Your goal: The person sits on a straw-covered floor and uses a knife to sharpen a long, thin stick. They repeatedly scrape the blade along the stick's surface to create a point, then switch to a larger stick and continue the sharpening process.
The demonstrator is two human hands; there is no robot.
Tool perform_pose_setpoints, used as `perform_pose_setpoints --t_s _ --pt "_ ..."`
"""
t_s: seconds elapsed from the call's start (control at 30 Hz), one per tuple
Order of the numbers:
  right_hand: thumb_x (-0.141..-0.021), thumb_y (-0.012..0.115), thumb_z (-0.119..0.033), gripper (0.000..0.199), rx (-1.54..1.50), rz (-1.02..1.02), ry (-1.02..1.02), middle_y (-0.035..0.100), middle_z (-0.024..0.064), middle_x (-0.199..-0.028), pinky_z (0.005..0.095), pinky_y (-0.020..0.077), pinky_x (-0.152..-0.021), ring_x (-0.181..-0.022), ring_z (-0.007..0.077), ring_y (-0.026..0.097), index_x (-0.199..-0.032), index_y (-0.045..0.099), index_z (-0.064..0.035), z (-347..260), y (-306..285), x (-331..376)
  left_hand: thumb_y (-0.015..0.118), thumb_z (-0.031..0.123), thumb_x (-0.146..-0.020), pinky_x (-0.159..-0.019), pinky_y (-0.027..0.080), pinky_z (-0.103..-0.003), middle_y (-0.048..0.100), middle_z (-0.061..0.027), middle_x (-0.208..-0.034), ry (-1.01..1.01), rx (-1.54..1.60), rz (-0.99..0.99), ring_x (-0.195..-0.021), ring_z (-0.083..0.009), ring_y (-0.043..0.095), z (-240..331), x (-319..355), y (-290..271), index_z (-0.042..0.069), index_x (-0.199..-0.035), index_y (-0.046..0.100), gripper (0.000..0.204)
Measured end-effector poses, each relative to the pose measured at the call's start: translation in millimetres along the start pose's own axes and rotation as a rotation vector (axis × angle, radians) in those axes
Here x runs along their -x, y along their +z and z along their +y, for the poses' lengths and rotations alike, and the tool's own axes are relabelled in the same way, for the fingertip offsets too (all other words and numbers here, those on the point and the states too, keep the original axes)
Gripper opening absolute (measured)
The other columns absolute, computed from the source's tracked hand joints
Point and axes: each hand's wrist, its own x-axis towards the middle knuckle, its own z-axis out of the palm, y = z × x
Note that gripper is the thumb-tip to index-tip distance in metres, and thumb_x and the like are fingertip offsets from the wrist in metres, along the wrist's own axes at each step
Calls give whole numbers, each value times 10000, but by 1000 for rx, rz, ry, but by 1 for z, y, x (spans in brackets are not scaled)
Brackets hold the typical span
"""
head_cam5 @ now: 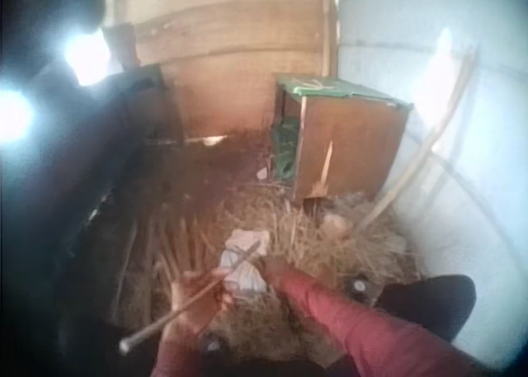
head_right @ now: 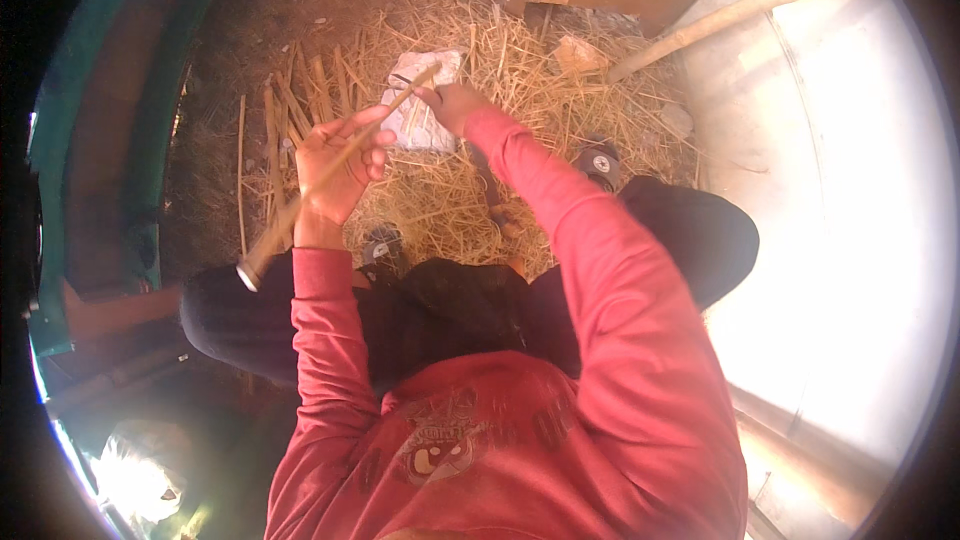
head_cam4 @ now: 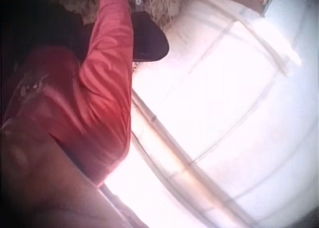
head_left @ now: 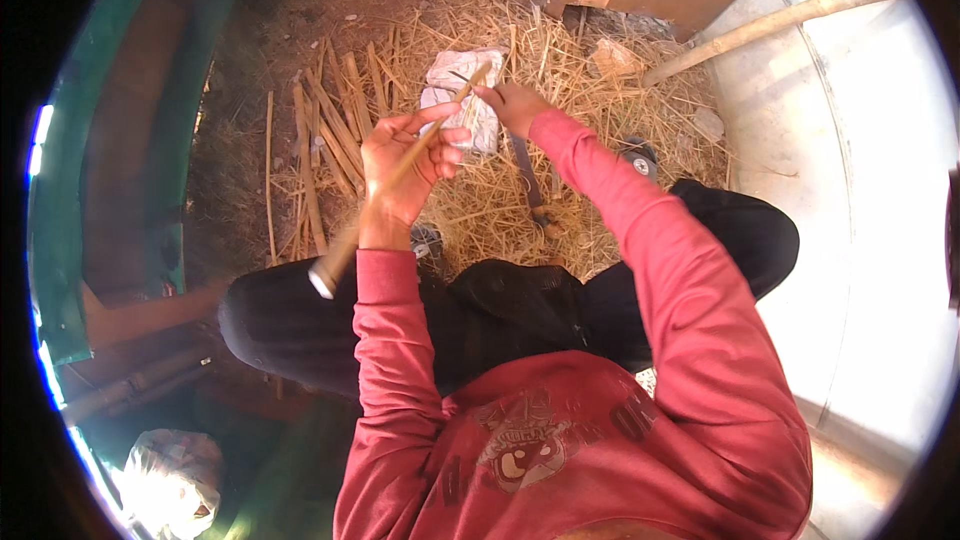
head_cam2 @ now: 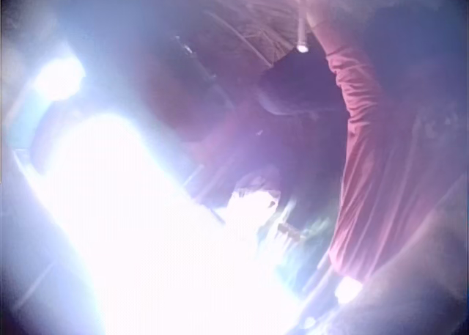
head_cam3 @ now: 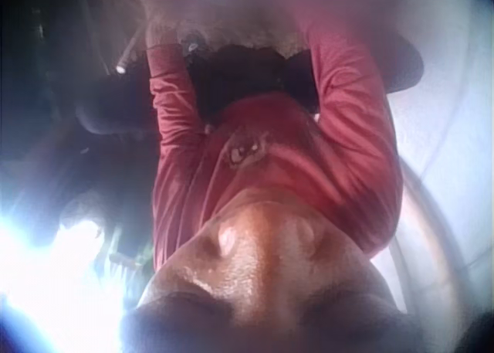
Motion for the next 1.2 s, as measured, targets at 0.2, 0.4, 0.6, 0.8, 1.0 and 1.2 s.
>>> perform_pose_setpoints --t_s 0.2,0.4,0.6,0.8,1.0,1.2 --pt "-982 421 -536 600 9 212 25 679 207 -933 442 500 -781 -780 371 653 -1040 624 26 40 90 -6 394 265 -1009 -636 502 -324 719 -147 -928 377 -560 154 -832 -214 675 -27 -69 -43 -4 -1122 618 367" --pt "-992 450 -446 492 -500 201 142 651 258 -992 443 482 -869 -934 369 636 -1078 640 -1 79 131 -8 495 320 -995 -594 463 -322 688 -119 -752 426 -1210 197 -604 -152 560 -25 -112 -28 -56 -978 620 397" --pt "-960 472 -513 528 -214 168 238 671 261 -811 489 495 -815 -848 443 646 -1154 642 -52 59 128 35 509 344 -988 -651 494 -386 660 -146 -721 436 -1403 232 -704 -236 660 -22 -136 -39 -1 -980 631 367" --pt "-924 519 -492 485 91 48 162 661 223 -938 492 496 -836 -941 425 626 -1103 666 -66 118 176 55 494 335 -1004 -679 502 -393 665 -145 -747 467 -1281 258 -709 -244 660 -15 -136 -62 8 -1051 621 354" --pt "-857 630 -416 464 201 95 475 627 215 -1104 475 490 -900 -1036 383 609 -1141 619 -48 253 251 73 466 383 -1004 -730 490 -367 662 -124 -793 443 -1199 155 -757 -219 635 -17 -138 -36 -12 -1074 608 426" --pt "-776 725 -384 582 111 -90 400 642 219 -1076 476 496 -890 -1031 378 616 -1184 546 -11 206 228 67 549 359 -973 -746 487 -347 655 -121 -802 548 -1258 267 -781 -191 629 -19 -140 -63 -3 -1028 641 378"
